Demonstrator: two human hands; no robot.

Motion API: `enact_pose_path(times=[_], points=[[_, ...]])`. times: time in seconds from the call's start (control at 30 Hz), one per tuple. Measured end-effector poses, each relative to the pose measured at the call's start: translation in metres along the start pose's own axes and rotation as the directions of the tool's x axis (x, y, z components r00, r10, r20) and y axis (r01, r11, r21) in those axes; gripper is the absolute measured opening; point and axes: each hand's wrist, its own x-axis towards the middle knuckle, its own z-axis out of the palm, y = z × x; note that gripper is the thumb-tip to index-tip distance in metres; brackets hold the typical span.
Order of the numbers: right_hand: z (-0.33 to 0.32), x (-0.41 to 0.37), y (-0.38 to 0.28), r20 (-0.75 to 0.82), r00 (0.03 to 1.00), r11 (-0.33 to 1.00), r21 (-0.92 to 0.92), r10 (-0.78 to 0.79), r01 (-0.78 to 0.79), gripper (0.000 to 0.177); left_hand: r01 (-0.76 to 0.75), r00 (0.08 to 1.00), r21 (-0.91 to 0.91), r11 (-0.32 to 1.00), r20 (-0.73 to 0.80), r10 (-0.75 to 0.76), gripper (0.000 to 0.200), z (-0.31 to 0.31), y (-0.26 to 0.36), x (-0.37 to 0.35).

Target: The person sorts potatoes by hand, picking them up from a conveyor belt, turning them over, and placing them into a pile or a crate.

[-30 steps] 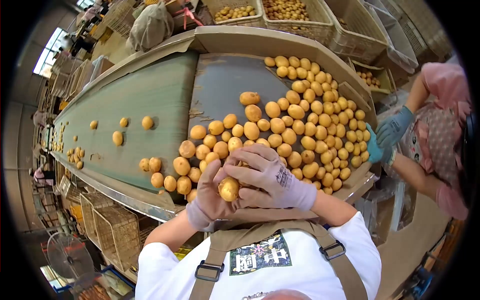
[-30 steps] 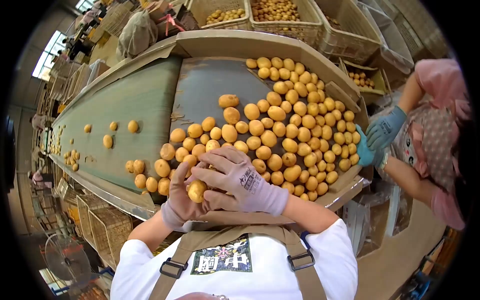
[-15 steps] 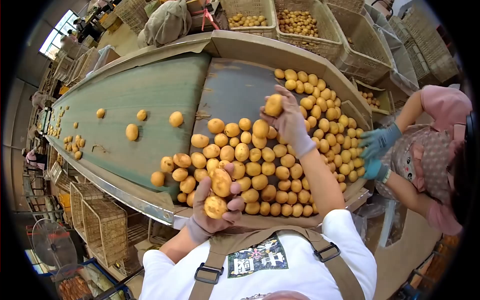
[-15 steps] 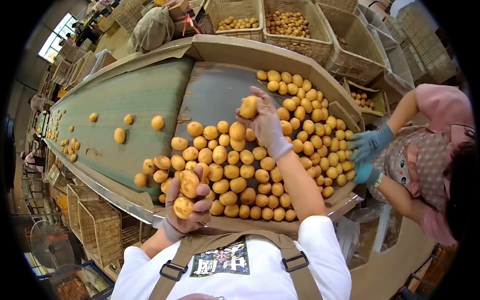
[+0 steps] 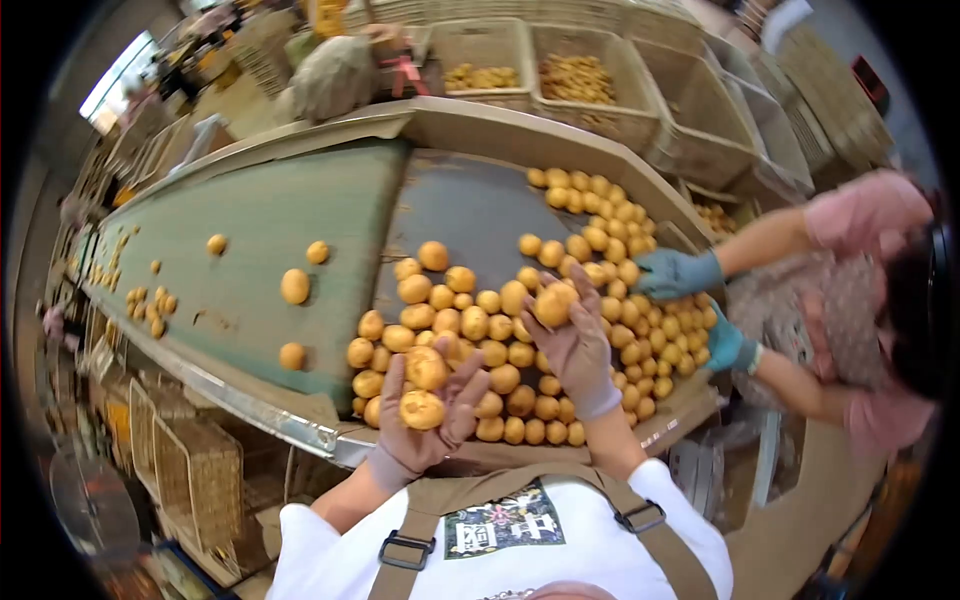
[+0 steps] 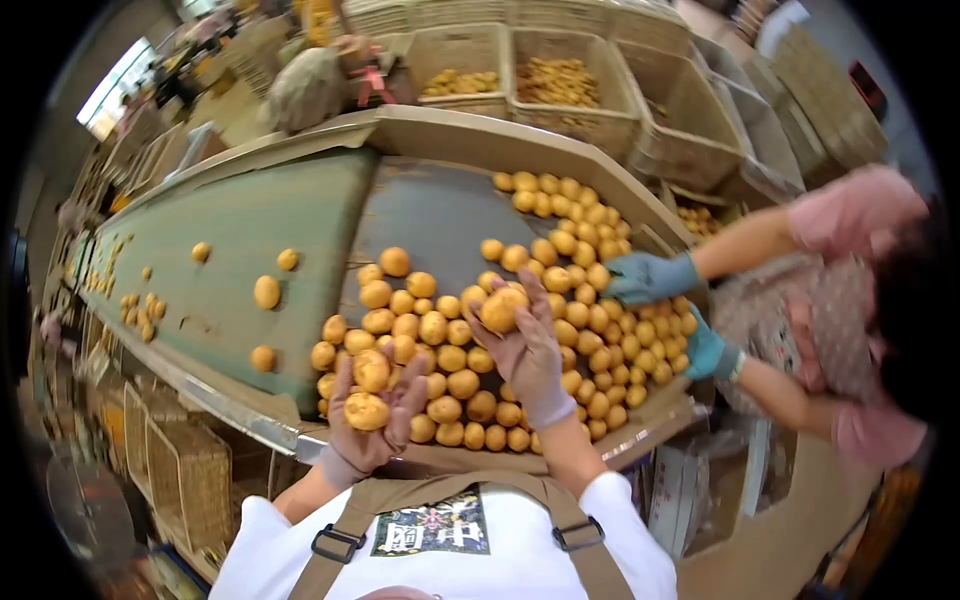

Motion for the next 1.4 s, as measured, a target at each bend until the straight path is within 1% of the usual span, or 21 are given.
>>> enact_pose_path(times=[0.1,0.13,0.17,0.2,0.23,0.27,0.33,0.43,0.57,0.6,0.67,0.73,0.8,0.87,0.97,1.07,1.13,1.2,1.27,1.33,1.4], points=[[-0.004,-0.005,-0.013,-0.024,1.000,0.994,-0.107,-0.004,0.002,0.062,-0.034,0.999,-0.059,0.998,-0.016,0.033,0.060,-0.004,-0.002,0.001],[0.002,-0.008,-0.016,-0.080,0.996,0.982,-0.188,-0.035,0.020,0.053,-0.039,0.999,-0.100,0.994,-0.021,0.037,0.059,0.001,-0.006,0.000],[-0.002,-0.010,-0.017,-0.078,0.995,0.964,-0.263,-0.068,0.045,0.048,-0.044,0.999,-0.430,0.902,-0.035,0.032,0.060,0.005,-0.010,0.001],[-0.006,-0.012,-0.014,-0.072,0.994,0.941,-0.334,-0.080,0.051,0.046,-0.053,0.998,-0.709,0.704,-0.049,0.026,0.060,0.009,-0.015,0.002],[-0.006,-0.015,-0.011,-0.094,0.987,0.925,-0.370,-0.127,0.084,0.044,-0.092,0.993,-0.405,0.910,-0.106,0.053,0.059,0.016,-0.019,0.006],[-0.005,-0.018,-0.010,-0.099,0.980,0.888,-0.446,-0.170,0.109,0.043,-0.111,0.984,-0.045,0.993,-0.147,0.103,0.058,0.021,-0.021,0.012],[0.011,-0.024,-0.009,-0.092,0.968,0.850,-0.502,-0.235,0.159,0.033,-0.136,0.985,0.257,0.957,-0.067,0.158,0.056,0.021,-0.023,0.017],[0.045,-0.029,0.003,-0.050,0.940,0.690,-0.692,-0.339,0.211,0.038,-0.170,0.983,0.201,0.965,-0.037,0.181,0.057,0.010,-0.021,0.022],[0.051,-0.031,0.007,0.313,0.941,0.348,-0.875,-0.126,0.337,0.047,-0.197,0.980,0.103,0.975,-0.020,0.200,0.057,0.004,-0.017,0.021],[0.055,-0.034,0.014,0.346,0.934,0.402,-0.846,-0.087,0.350,0.046,-0.191,0.981,0.056,0.980,-0.008,0.192,0.058,0.002,-0.015,0.019],[0.068,-0.041,0.012,0.280,0.944,0.436,-0.881,0.173,0.181,0.045,-0.243,0.970,0.163,0.956,0.030,0.242,0.059,0.002,-0.014,0.017],[0.058,-0.036,0.014,0.397,0.908,0.344,-0.878,0.135,0.333,0.045,-0.293,0.955,0.140,0.946,0.096,0.282,0.063,-0.005,-0.015,0.015],[0.063,-0.037,0.016,0.196,0.980,0.473,-0.866,0.030,0.159,0.042,-0.292,0.956,0.206,0.934,0.071,0.284,0.066,0.000,-0.014,0.013],[0.060,-0.039,0.011,0.195,0.979,0.324,-0.931,0.060,0.166,0.042,-0.316,0.949,0.151,0.937,0.031,0.315,0.061,0.004,-0.014,0.014],[0.073,-0.037,0.014,0.365,0.919,0.102,-0.930,0.147,0.353,0.043,-0.283,0.956,0.150,0.947,-0.030,0.290,0.056,0.005,-0.014,0.013],[0.051,-0.035,0.022,0.350,0.933,0.203,-0.923,0.083,0.328,0.048,-0.204,0.975,0.195,0.959,-0.052,0.217,0.055,0.008,-0.014,0.009],[0.056,-0.040,0.023,0.111,0.992,0.503,-0.862,0.057,0.067,0.053,-0.123,0.991,0.199,0.972,-0.026,0.131,0.052,0.007,-0.007,0.004],[0.038,-0.035,0.021,0.053,0.998,0.765,-0.643,0.026,0.014,0.049,-0.053,0.996,0.177,0.983,-0.062,0.065,0.046,0.004,0.010,-0.005],[0.035,-0.032,0.021,0.038,0.998,0.761,-0.646,-0.042,0.056,0.049,-0.075,0.985,0.150,0.986,-0.146,0.097,0.040,0.031,0.023,-0.016],[0.020,-0.033,0.018,0.033,0.998,0.754,-0.655,-0.046,0.056,0.048,-0.300,0.923,0.439,0.847,-0.089,0.374,0.042,0.058,0.042,-0.023],[0.013,-0.036,0.015,0.008,0.997,0.691,-0.721,-0.072,0.056,0.048,-0.582,0.747,0.716,0.387,0.283,0.601,0.046,0.102,0.057,-0.029]])
